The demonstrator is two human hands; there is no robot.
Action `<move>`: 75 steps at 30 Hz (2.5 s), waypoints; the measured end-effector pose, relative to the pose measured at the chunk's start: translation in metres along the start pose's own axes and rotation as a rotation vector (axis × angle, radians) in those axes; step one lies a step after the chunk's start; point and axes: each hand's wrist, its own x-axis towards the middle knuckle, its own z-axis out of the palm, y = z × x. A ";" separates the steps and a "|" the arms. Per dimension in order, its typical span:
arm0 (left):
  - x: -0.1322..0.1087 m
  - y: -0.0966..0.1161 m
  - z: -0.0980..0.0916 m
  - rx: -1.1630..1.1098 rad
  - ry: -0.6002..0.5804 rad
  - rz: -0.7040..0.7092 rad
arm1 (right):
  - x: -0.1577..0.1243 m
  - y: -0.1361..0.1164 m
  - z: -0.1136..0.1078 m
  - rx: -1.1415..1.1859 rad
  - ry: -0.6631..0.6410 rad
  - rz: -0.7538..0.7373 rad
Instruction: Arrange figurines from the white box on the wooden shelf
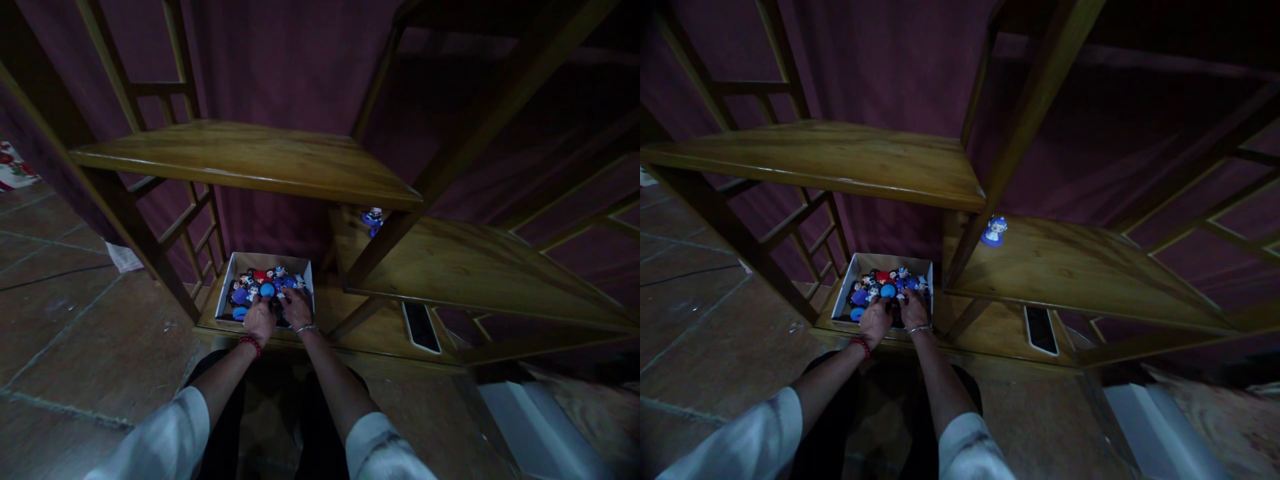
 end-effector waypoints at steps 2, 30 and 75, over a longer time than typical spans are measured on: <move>0.000 0.000 -0.001 -0.002 -0.005 0.003 | -0.001 0.000 -0.001 -0.011 0.014 -0.012; 0.010 -0.003 -0.007 -0.097 0.178 0.205 | -0.003 0.011 0.003 0.119 0.075 -0.107; 0.092 0.003 -0.005 -0.396 -0.113 0.146 | -0.007 0.007 -0.003 0.029 -0.009 -0.031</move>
